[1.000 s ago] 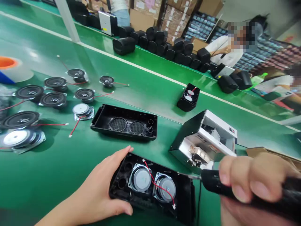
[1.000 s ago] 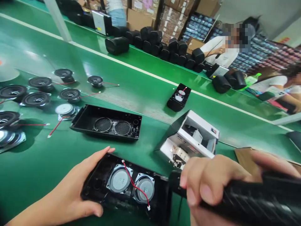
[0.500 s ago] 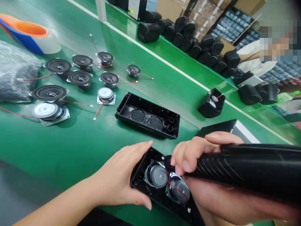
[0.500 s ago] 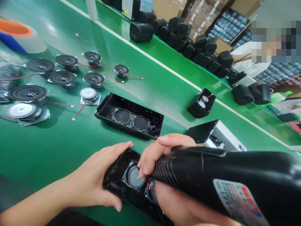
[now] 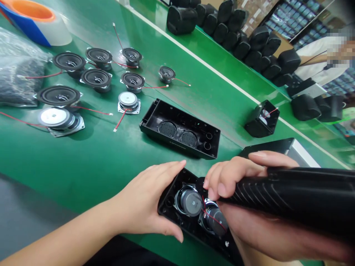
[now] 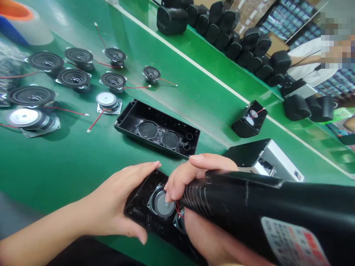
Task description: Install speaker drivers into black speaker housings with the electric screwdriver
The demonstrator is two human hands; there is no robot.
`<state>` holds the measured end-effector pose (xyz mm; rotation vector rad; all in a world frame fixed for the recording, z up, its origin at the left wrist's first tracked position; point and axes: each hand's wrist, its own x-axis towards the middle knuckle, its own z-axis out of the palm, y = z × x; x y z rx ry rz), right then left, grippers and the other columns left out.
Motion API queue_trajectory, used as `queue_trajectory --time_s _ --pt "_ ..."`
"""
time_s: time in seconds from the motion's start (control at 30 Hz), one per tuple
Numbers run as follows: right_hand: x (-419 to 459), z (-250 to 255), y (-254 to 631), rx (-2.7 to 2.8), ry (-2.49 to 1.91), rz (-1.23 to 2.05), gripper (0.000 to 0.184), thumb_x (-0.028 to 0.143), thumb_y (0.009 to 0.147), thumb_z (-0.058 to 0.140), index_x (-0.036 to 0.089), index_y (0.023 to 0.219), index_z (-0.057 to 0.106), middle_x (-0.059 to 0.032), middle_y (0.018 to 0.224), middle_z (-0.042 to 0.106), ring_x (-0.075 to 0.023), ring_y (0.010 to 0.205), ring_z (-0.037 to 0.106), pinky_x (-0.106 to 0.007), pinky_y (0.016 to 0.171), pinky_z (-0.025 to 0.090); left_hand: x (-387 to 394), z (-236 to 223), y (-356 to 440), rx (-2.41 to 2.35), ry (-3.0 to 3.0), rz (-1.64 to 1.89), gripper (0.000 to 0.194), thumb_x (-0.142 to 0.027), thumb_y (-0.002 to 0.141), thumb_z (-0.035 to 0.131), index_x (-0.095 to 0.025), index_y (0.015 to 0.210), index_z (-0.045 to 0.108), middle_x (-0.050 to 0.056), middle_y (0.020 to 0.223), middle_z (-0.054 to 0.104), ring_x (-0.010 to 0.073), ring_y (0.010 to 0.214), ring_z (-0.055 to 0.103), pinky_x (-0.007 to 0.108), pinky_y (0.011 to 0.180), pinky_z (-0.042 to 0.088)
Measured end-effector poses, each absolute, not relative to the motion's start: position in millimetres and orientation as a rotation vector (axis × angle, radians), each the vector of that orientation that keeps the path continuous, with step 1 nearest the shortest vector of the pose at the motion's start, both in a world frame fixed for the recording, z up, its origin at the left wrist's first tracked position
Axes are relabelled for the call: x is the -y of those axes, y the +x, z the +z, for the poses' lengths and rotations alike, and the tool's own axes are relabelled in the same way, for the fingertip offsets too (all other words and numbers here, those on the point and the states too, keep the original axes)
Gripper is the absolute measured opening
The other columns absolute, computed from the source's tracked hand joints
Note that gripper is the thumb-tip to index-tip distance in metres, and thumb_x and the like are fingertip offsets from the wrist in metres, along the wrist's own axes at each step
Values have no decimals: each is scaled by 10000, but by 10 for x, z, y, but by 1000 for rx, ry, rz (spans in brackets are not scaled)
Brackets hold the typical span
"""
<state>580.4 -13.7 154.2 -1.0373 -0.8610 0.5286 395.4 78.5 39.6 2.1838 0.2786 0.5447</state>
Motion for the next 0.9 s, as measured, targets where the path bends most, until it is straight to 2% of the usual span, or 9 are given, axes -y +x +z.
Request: queue_trajectory --time_s 0.07,0.23,0.4,0.53,0.7,0.8,0.9 --pt "141 1525 5819 899 -1037 557 663 916 1039 700 288 1147 883 -7 677 709 -205 490 620 -369 549 572 -797 388 3956 -273 2168 546 1406 -866 793 934 -348 1866 187 189 1736 616 441 1541 671 624 1302 559" --pt "137 1480 5852 921 -1014 717 591 893 940 856 340 1149 891 -18 705 743 -239 530 652 -390 562 599 -793 347 3953 -269 2178 586 1445 -902 757 928 -364 1866 173 209 1746 604 460 1551 663 637 1286 574" --pt "85 1293 5763 857 -946 565 675 932 966 789 277 1109 868 1 635 697 -220 440 588 -324 453 523 -778 245 3906 -262 2193 605 1567 -948 669 938 -403 1869 90 200 1782 572 461 1560 659 626 1311 568" --pt "87 1110 5730 934 -908 512 680 930 1022 712 286 1196 846 7 680 706 -218 467 604 -335 499 548 -785 174 3886 -283 2220 578 1595 -967 634 936 -409 1868 94 211 1779 573 477 1565 653 639 1303 578" --pt "100 982 5790 978 -838 554 690 922 1011 736 277 1245 805 3 741 722 -207 526 624 -319 540 559 -802 141 3874 -308 2229 567 1611 -965 597 952 -445 1861 99 201 1796 558 484 1572 645 654 1304 572" --pt "118 982 5851 990 -842 602 692 923 998 752 278 1248 783 -12 797 745 -230 586 675 -356 592 615 -816 157 3870 -324 2230 573 1588 -955 591 960 -447 1858 149 197 1792 565 492 1571 644 656 1298 575" --pt "125 1024 5863 1003 -894 655 699 922 987 773 260 1214 772 -41 853 770 -251 655 718 -389 655 648 -833 181 3865 -367 2217 559 1438 -1000 660 868 -437 1839 267 184 1795 568 487 1578 638 638 1287 588"
